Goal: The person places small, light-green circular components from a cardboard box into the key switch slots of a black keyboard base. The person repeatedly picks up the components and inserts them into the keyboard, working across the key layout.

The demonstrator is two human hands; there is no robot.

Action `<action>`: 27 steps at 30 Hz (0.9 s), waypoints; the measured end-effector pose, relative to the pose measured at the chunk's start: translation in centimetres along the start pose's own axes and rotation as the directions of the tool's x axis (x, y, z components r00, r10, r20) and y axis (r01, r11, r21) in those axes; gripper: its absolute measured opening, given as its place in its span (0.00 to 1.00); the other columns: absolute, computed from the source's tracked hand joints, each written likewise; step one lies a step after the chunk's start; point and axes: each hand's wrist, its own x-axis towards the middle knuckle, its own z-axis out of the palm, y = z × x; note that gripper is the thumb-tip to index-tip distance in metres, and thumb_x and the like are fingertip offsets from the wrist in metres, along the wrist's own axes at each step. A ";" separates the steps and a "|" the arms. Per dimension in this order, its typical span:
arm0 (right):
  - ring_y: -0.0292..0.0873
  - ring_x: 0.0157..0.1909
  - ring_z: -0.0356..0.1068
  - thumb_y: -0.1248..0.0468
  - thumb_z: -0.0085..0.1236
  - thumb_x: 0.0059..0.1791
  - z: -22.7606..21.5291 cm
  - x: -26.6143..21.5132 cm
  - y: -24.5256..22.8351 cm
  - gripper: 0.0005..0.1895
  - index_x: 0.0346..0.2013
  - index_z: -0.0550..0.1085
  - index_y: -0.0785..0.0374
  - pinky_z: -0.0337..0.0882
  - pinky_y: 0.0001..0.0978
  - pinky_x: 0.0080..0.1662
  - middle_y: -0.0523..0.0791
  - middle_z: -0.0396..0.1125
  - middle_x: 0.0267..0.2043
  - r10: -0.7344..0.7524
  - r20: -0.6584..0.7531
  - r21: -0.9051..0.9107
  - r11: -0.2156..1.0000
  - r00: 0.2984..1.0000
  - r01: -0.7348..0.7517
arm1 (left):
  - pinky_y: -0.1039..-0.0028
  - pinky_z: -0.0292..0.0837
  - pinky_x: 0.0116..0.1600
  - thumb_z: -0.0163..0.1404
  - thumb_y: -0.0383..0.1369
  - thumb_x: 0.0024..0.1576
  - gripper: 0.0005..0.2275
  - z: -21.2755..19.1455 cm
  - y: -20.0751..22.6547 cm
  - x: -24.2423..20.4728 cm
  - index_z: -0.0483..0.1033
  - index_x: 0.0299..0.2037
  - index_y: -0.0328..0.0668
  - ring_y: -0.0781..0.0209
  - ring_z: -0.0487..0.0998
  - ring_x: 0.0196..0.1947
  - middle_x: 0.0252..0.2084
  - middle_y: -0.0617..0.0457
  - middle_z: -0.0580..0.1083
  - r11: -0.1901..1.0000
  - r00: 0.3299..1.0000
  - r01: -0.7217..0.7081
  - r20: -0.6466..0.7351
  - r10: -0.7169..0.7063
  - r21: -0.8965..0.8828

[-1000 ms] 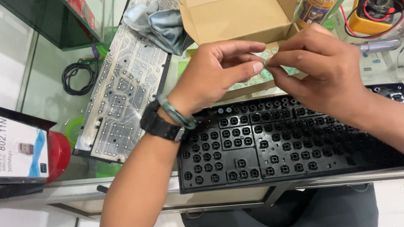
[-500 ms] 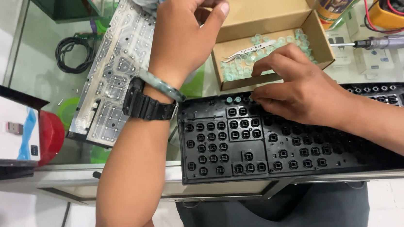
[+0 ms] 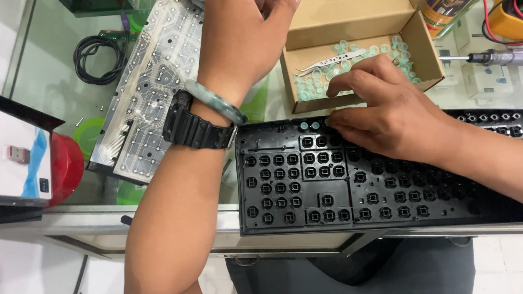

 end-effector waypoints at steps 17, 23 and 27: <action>0.59 0.54 0.59 0.64 0.61 0.53 0.0 0.2 -0.2 0.05 0.36 0.79 0.63 0.68 0.49 0.51 0.53 0.65 0.54 -0.039 -0.001 -0.035 0.999 0.999 0.039 | 0.78 0.78 0.37 0.50 0.33 0.58 0.06 0.1 0.0 -0.1 0.80 0.38 0.45 0.70 0.83 0.30 0.36 0.61 0.81 1.000 1.000 -0.004 0.018 0.004 -0.002; 0.59 0.53 0.62 0.65 0.60 0.54 0.1 0.2 -0.2 0.06 0.35 0.78 0.64 0.68 0.48 0.52 0.51 0.66 0.53 -0.078 -0.016 -0.078 0.994 0.997 0.077 | 0.78 0.82 0.41 0.50 0.31 0.59 0.06 0.3 -0.3 -0.1 0.80 0.42 0.43 0.67 0.84 0.36 0.38 0.58 0.82 0.999 0.999 -0.045 0.016 0.045 -0.011; 0.58 0.53 0.63 0.66 0.57 0.55 -0.2 0.5 -0.4 0.05 0.36 0.78 0.64 0.68 0.47 0.52 0.48 0.67 0.53 -0.094 -0.008 -0.079 0.992 0.996 0.093 | 0.77 0.84 0.43 0.50 0.29 0.59 0.07 0.3 -0.4 -0.1 0.80 0.44 0.42 0.65 0.85 0.40 0.39 0.56 0.82 0.998 0.998 -0.065 0.017 0.066 -0.024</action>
